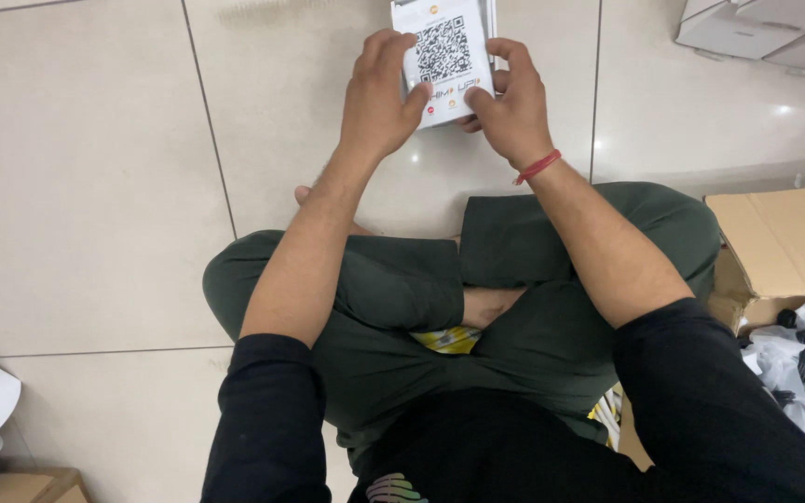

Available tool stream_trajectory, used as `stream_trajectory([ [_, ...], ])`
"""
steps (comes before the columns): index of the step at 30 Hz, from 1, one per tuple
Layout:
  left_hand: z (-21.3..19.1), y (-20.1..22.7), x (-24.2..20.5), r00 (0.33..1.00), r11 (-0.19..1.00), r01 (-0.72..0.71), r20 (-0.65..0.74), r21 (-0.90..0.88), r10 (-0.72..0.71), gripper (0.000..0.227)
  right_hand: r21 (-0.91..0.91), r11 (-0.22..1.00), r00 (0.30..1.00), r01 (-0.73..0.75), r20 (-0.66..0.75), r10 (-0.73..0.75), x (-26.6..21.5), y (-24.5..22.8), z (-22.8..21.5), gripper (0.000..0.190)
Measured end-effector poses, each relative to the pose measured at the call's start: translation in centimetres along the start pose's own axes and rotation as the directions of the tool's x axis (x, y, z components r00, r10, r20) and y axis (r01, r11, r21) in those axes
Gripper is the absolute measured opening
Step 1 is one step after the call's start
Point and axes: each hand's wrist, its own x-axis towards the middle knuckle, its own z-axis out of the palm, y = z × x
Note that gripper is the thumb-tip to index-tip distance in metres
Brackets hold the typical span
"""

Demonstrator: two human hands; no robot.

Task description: The person packs telecom equipment and accessories into small individual boxes and then places those into a larger shipping carton.

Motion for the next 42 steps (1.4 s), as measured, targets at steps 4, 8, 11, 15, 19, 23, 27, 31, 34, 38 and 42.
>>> stream_trajectory([
  [4, 1.5, -1.1, -0.6, 0.989, 0.956, -0.049, 0.146, 0.290, 0.006, 0.066, -0.409, 0.912, 1.000, 0.008, 0.020, 0.001, 0.2, 1.5, 0.7, 0.038],
  [8, 2.9, -2.9, -1.0, 0.983, 0.946, -0.057, 0.183, 0.319, -0.002, 0.069, -0.653, 0.742, 0.987, 0.148, 0.047, -0.155, 0.0, 0.8, 0.7, 0.039],
  [11, 3.3, -3.2, -1.1, 0.977, 0.937, -0.142, 0.199, 0.320, 0.080, 0.065, -0.711, 0.678, 0.964, 0.184, -0.005, -0.266, -0.1, -0.3, 0.2, 0.051],
  [15, 3.7, -3.4, -0.9, 0.986, 0.923, -0.115, 0.156, 0.366, 0.060, 0.067, -0.789, 0.600, 0.954, 0.134, -0.061, -0.293, 0.3, 0.7, -0.8, 0.025],
  [19, 3.4, -2.7, -0.9, 0.992, 0.938, -0.040, 0.122, 0.345, -0.003, 0.070, -0.845, 0.529, 0.946, 0.083, -0.100, -0.309, 0.6, 0.8, -0.8, 0.015],
  [23, 3.8, -2.9, -1.2, 0.996, 0.923, -0.041, 0.093, 0.383, 0.006, 0.067, -0.836, 0.547, 0.950, 0.050, -0.130, -0.285, 0.5, 0.4, -0.8, 0.015],
  [27, 4.4, -3.5, -1.1, 0.994, 0.912, -0.075, 0.100, 0.404, 0.037, 0.055, -0.885, 0.461, 0.960, 0.061, -0.074, -0.269, 0.3, 0.1, -0.8, 0.013],
  [31, 4.2, -3.7, -1.2, 0.995, 0.930, -0.100, 0.058, 0.354, 0.084, 0.051, -0.888, 0.421, 0.946, 0.186, 0.045, -0.322, 0.6, 1.6, -1.1, 0.026],
  [34, 4.2, -3.4, -1.1, 0.996, 0.964, -0.025, 0.084, 0.266, 0.003, 0.056, -0.868, 0.370, 0.880, 0.331, 0.142, -0.454, 1.2, 2.7, -1.0, 0.043],
  [38, 4.1, -3.5, -0.9, 0.997, 0.966, -0.023, 0.082, 0.259, 0.002, 0.058, -0.841, 0.447, 0.926, 0.307, 0.154, -0.345, 1.7, 3.1, -1.1, 0.052],
  [42, 4.2, -4.5, -0.9, 0.996, 0.992, -0.046, -0.066, 0.117, 0.054, 0.093, -0.827, 0.483, 0.942, 0.288, 0.154, -0.297, 1.8, 2.9, -1.1, 0.054],
])
